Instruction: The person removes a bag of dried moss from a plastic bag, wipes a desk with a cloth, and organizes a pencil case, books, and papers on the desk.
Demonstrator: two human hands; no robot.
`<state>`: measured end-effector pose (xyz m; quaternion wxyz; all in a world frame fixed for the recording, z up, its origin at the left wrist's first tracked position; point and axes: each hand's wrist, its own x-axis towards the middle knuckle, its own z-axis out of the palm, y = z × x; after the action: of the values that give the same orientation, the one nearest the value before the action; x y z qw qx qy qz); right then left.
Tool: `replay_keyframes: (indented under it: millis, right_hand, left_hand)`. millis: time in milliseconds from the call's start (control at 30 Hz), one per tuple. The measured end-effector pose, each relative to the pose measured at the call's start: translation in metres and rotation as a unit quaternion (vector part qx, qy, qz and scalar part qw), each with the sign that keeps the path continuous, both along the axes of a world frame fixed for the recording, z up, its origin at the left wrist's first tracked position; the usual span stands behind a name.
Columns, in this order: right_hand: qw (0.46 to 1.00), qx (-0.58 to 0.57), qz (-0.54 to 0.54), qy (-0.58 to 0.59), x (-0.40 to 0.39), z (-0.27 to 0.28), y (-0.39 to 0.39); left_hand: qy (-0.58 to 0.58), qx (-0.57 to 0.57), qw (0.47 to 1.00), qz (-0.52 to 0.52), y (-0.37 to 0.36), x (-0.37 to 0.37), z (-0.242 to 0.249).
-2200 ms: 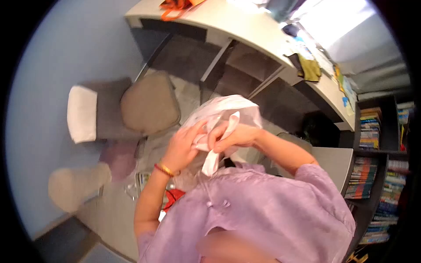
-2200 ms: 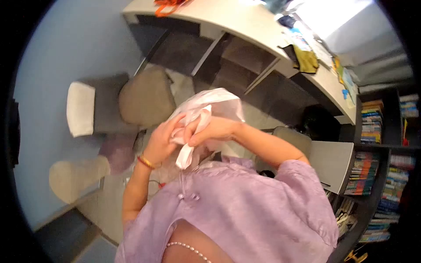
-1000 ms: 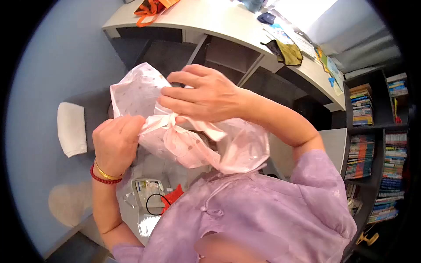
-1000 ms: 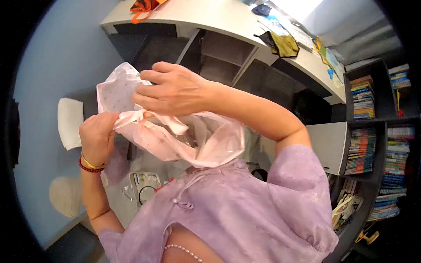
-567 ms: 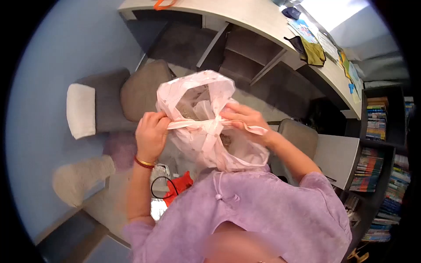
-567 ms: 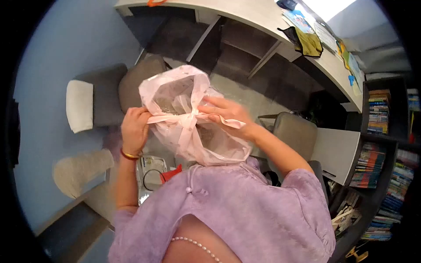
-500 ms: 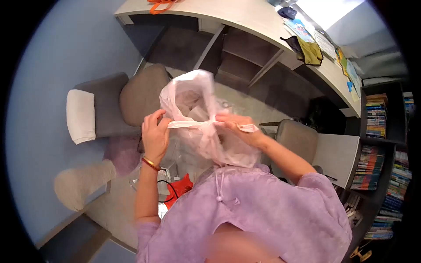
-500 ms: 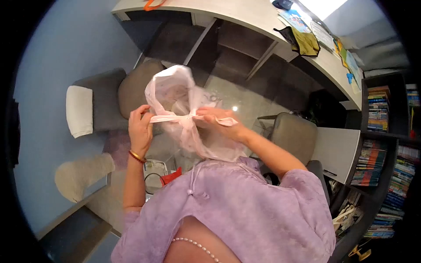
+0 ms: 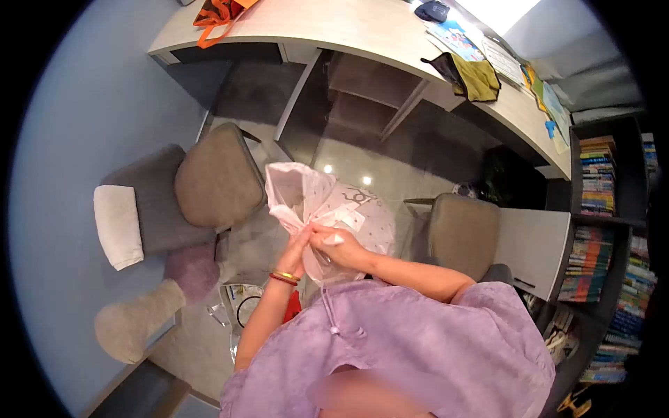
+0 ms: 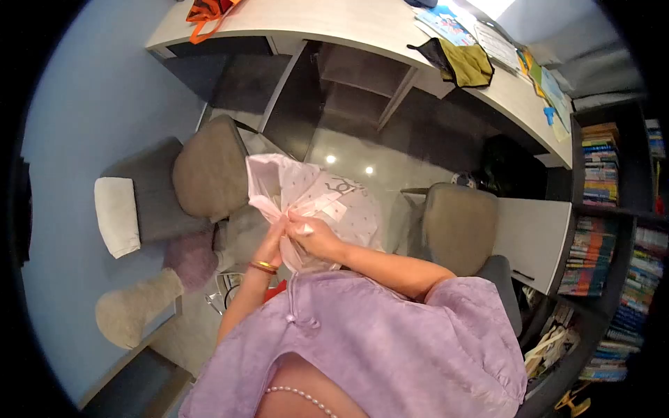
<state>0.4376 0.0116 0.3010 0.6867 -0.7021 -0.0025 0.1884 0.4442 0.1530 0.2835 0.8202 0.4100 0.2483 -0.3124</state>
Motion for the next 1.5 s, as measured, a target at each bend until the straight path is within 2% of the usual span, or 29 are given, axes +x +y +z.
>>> replay_keyframes:
  millis: [33,100,133,167,200,233,300,367,400,433,467,500,533,567,600,633,733,800,867,933,1100,1167,1267,1300,1333,1400,1433,1467,1500]
  right_hand:
    - [1.0,0.01,0.005,-0.003,0.016,-0.001,-0.011]
    - [0.969,-0.164,0.152,-0.108,0.032,-0.002,-0.029]
    - [0.885,-0.284,0.284,-0.234,0.05,-0.026,-0.04]
    - [0.886,-0.286,0.278,-0.238,0.061,-0.037,-0.054]
    - [0.859,-0.301,0.323,-0.261,0.045,-0.043,-0.047]
    - [0.83,-0.319,0.356,-0.286,0.07,-0.049,-0.074]
    - [0.838,-0.303,0.382,-0.245,0.088,-0.029,-0.102]
    - [0.895,-0.212,0.179,-0.35,0.13,-0.024,-0.15]
    - [0.912,-0.209,0.195,-0.293,0.131,-0.028,-0.153]
    - [0.903,-0.236,0.078,-0.35,0.157,-0.025,-0.191]
    - [0.88,-0.253,-0.039,-0.399,0.186,-0.013,-0.233]
    - [0.851,-0.312,-0.075,-0.416,0.188,0.009,-0.249]
    - [0.815,-0.373,-0.117,-0.427,0.213,0.021,-0.283]
    - [0.821,-0.39,-0.153,-0.388,0.228,0.026,-0.311]
    - [0.777,-0.481,-0.192,-0.357,0.25,0.032,-0.351]
    - [0.77,-0.492,-0.185,-0.362,0.252,0.029,-0.356]
    - [0.736,-0.556,-0.189,-0.337,0.288,0.025,-0.394]
    - [0.715,-0.601,-0.183,-0.305,0.316,0.009,-0.413]
    - [0.699,-0.621,-0.187,-0.302,0.326,-0.006,-0.419]
    - [0.691,-0.642,-0.191,-0.272,0.342,-0.022,-0.426]
    - [0.685,-0.641,-0.214,-0.272,0.343,-0.032,-0.427]
    - [0.683,-0.646,-0.209,-0.269,0.344,-0.027,-0.427]
    - [0.674,-0.649,-0.222,-0.274,0.344,-0.033,-0.428]
    - [0.676,-0.645,-0.231,-0.271,0.346,-0.03,-0.424]
    - [0.671,-0.647,-0.233,-0.278,0.342,-0.032,-0.426]
    - [0.658,-0.645,-0.257,-0.292,0.343,-0.034,-0.427]
    - [0.66,-0.642,-0.257,-0.293,0.34,-0.036,-0.425]
    - [0.663,-0.641,-0.26,-0.286,0.339,-0.032,-0.423]
    - [0.666,-0.639,-0.262,-0.281,0.339,-0.029,-0.422]
  left_hand:
    - [0.04,0.024,0.999,0.006,-0.017,0.014,-0.003]
    - [0.091,-0.007,0.996,0.01,-0.028,0.022,-0.023]
    - [0.117,-0.028,0.993,0.019,-0.039,0.035,-0.053]
    - [0.15,-0.047,0.987,0.024,-0.052,0.047,-0.072]
    - [0.15,-0.049,0.987,0.024,-0.048,0.035,-0.075]
    - [0.174,-0.01,0.984,0.038,-0.079,0.063,-0.079]
    - [0.206,0.031,0.977,0.051,-0.097,0.077,-0.106]
    - [0.189,-0.05,0.974,0.113,-0.113,0.128,-0.178]
    - [0.171,-0.057,0.975,0.128,-0.11,0.127,-0.2]
    - [0.171,-0.064,0.975,0.122,-0.136,0.153,-0.193]
    - [0.122,-0.022,0.976,0.177,-0.159,0.182,-0.169]
    - [0.066,0.016,0.969,0.236,-0.161,0.189,-0.151]
    - [0.024,-0.056,0.971,0.233,-0.168,0.222,-0.195]
    - [0.027,-0.056,0.972,0.225,-0.18,0.242,-0.198]
    - [0.01,-0.061,0.968,0.241,-0.208,0.277,-0.202]
    - [-0.009,-0.058,0.96,0.275,-0.216,0.289,-0.195]
    - [-0.019,-0.085,0.961,0.264,-0.257,0.355,-0.205]
    - [-0.044,-0.1,0.962,0.251,-0.285,0.411,-0.245]
    - [-0.01,-0.097,0.954,0.283,-0.313,0.444,-0.215]
    - [-0.02,-0.099,0.958,0.27,-0.327,0.48,-0.231]
    - [-0.037,-0.09,0.972,0.213,-0.354,0.543,-0.296]
    - [-0.05,-0.069,0.978,0.188,-0.351,0.553,-0.298]
    - [-0.095,0.016,0.989,0.114,-0.337,0.546,-0.312]
    - [-0.15,0.098,0.982,0.055,-0.326,0.538,-0.31]
    - [-0.239,0.226,0.944,-0.026,-0.312,0.517,-0.313]
    - [-0.461,0.452,0.741,-0.183,-0.279,0.48,-0.302]
    - [-0.513,0.477,0.673,-0.239,-0.252,0.445,-0.295]
    - [-0.529,0.467,0.647,-0.287,-0.229,0.417,-0.282]
    - [-0.47,0.404,0.707,-0.341,-0.201,0.401,-0.282]
